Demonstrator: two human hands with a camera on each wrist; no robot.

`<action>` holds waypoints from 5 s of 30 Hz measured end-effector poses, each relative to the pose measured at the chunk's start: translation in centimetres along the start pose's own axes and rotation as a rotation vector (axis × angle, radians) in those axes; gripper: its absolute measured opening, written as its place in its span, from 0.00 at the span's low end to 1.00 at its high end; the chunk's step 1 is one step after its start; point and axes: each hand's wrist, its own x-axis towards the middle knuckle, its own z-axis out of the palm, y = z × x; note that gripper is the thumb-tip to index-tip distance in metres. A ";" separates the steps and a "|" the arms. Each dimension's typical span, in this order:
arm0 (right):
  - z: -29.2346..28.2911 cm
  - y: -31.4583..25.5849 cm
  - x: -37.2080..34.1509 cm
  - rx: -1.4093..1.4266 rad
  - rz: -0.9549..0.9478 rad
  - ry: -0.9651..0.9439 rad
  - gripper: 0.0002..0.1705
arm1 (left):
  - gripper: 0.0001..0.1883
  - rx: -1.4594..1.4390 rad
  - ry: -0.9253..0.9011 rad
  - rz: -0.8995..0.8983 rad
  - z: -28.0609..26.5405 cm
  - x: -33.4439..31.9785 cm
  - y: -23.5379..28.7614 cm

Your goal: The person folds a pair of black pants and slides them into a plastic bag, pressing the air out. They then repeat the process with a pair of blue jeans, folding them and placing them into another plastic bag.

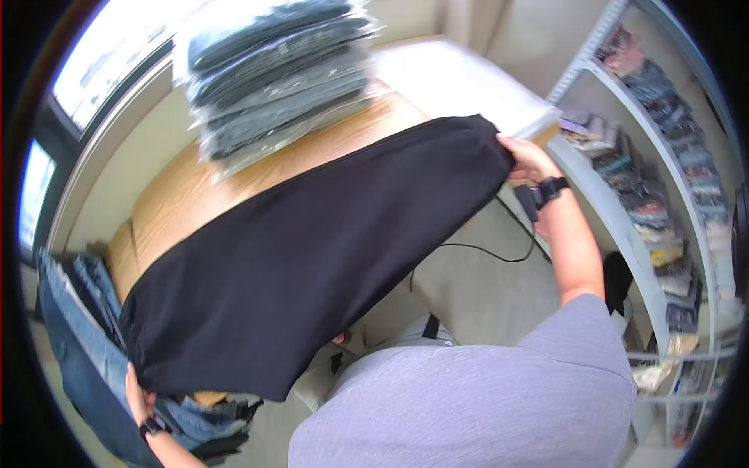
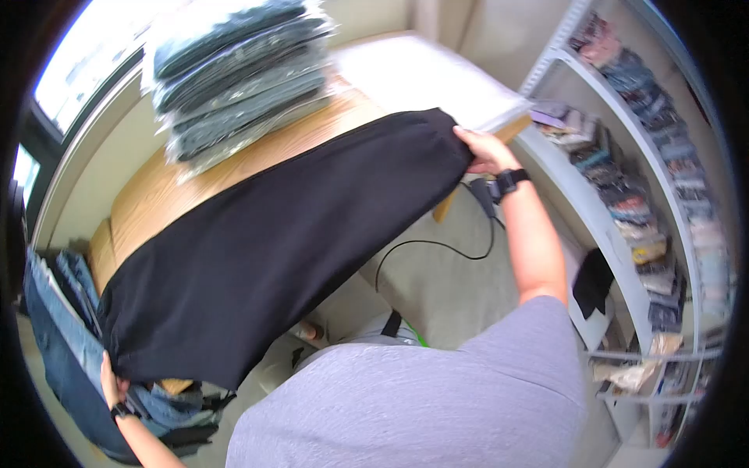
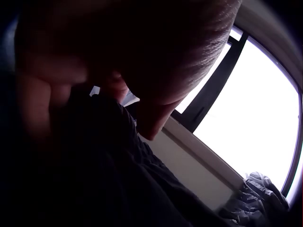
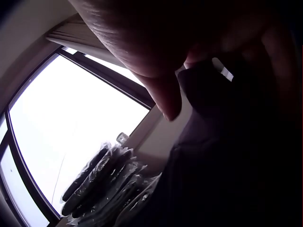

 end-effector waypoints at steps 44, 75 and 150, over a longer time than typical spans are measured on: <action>-8.5 2.6 19.4 -0.009 0.032 -0.227 0.22 | 0.06 -0.061 0.088 0.070 -2.0 -0.4 -4.3; 28.3 4.6 -19.7 -0.804 -1.411 -0.624 0.37 | 0.25 0.913 -0.213 1.185 24.9 -17.8 -3.1; 22.4 -2.0 -3.8 -1.053 -0.808 -0.572 0.22 | 0.25 1.204 0.214 0.922 14.2 -12.5 4.2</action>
